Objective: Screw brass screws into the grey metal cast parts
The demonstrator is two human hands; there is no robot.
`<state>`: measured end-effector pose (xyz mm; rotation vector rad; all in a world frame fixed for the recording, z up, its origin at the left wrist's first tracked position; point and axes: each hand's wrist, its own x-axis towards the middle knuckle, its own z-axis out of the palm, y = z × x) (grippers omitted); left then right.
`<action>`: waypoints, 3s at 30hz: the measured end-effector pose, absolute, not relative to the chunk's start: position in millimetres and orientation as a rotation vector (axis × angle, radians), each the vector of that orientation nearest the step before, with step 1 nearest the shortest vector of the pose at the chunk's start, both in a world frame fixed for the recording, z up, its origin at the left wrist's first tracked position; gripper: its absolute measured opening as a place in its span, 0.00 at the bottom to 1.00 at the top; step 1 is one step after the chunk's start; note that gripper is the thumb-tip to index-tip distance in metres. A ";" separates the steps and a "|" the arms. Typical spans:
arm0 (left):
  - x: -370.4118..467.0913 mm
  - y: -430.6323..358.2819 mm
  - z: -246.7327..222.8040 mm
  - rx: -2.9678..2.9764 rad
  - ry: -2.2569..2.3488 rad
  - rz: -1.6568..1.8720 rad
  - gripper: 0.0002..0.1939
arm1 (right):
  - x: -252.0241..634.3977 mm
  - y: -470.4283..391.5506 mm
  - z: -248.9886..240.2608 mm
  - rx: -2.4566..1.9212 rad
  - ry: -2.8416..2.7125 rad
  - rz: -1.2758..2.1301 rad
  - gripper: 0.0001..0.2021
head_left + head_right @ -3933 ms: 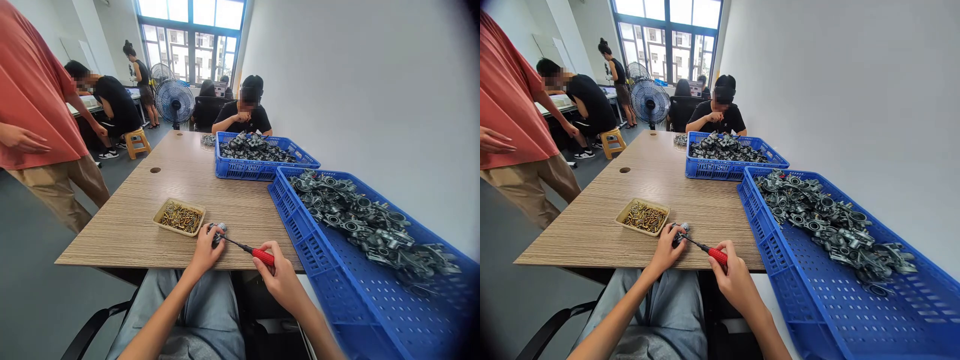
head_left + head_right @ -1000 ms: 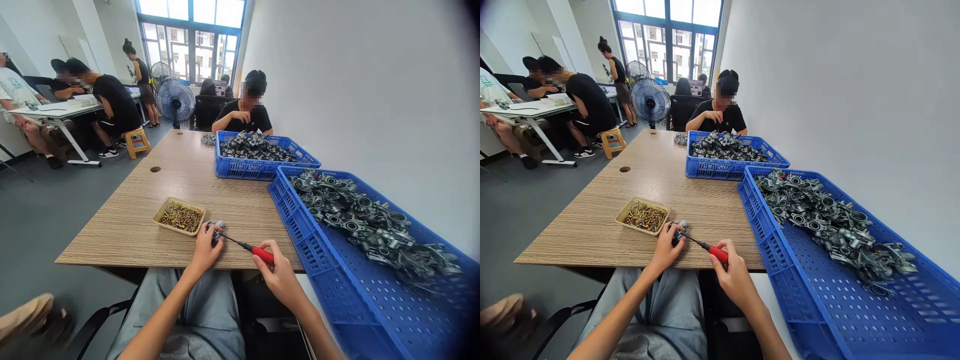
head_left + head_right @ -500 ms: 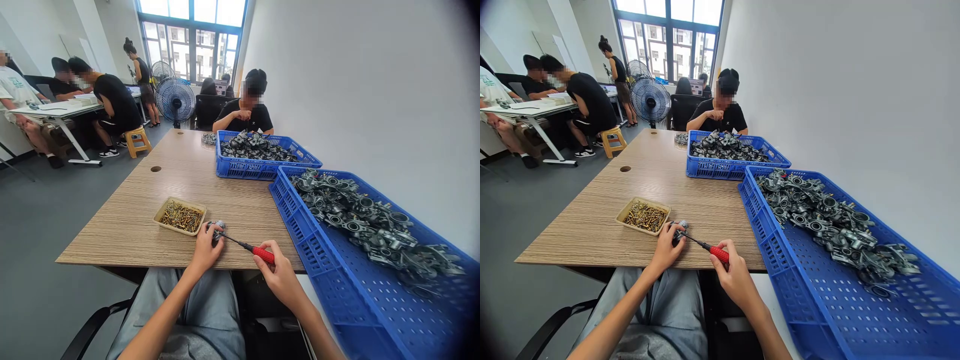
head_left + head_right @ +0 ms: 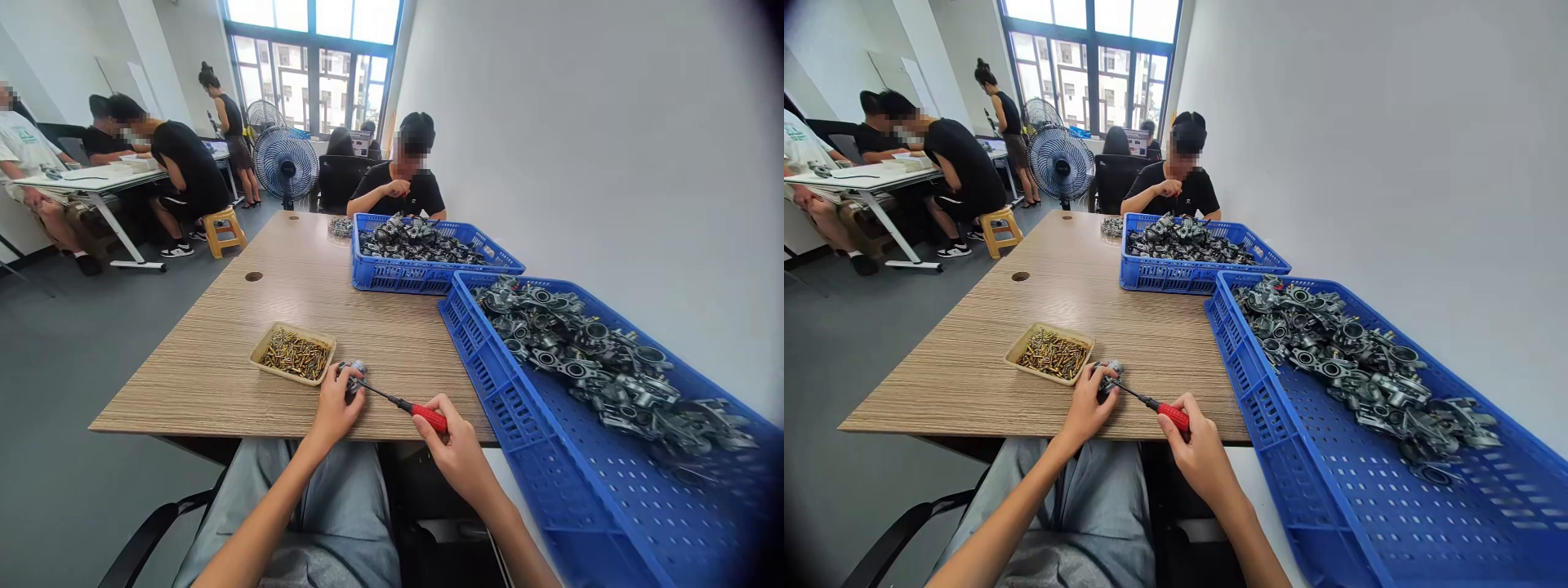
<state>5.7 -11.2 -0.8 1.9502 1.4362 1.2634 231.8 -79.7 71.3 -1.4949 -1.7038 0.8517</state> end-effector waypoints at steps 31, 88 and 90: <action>4.9 -10.2 -1.5 1.966 1.419 1.264 0.12 | 230.7 -82.3 73.5 -1.512 -1.708 0.812 0.13; 5.1 -11.0 0.2 1.930 1.417 1.269 0.11 | 232.1 -77.8 63.6 -1.482 -1.709 0.813 0.14; 5.0 -11.2 0.0 1.933 1.416 1.270 0.11 | 232.7 -77.2 62.2 -1.481 -1.703 0.812 0.14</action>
